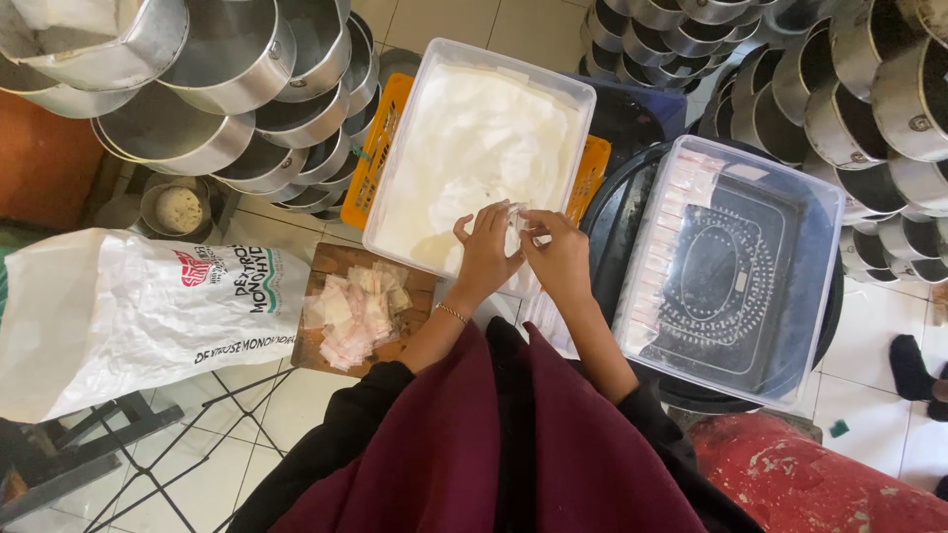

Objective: The person scoops a white substance from a container into small plastic packets using a spoon and then places the filled packets into a separate clear bin.

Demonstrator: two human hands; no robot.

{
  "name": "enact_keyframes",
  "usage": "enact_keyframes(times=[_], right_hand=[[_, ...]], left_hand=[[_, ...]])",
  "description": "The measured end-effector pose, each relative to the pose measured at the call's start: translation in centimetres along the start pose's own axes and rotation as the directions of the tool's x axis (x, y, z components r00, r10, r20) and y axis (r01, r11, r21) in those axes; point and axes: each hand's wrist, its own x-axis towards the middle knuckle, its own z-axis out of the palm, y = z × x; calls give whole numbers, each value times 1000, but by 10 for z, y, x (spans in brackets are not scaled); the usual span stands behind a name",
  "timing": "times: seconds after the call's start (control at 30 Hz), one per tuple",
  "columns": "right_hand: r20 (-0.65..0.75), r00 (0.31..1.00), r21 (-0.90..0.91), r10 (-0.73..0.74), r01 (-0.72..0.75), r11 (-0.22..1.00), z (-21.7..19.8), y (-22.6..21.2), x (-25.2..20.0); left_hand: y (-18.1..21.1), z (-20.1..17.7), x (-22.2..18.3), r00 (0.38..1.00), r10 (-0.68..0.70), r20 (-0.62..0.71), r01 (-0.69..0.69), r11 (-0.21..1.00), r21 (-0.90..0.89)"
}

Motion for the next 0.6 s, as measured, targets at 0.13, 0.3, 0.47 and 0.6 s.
enact_keyframes(times=[0.13, 0.3, 0.47, 0.6], right_hand=[[-8, 999, 8, 50, -50, 999, 3, 3, -1], [-55, 998, -1, 41, -41, 999, 3, 10, -2], [-46, 999, -104, -27, 22, 994, 1, 11, -1], [-25, 999, -97, -37, 34, 995, -1, 1, -2]], left_hand=[[3, -4, 4, 1000, 9, 23, -9, 1000, -16], [-1, 1, 4, 1000, 22, 4, -22, 1000, 18], [7, -7, 6, 998, 54, -16, -54, 998, 25], [14, -15, 8, 999, 52, -7, -51, 999, 17]])
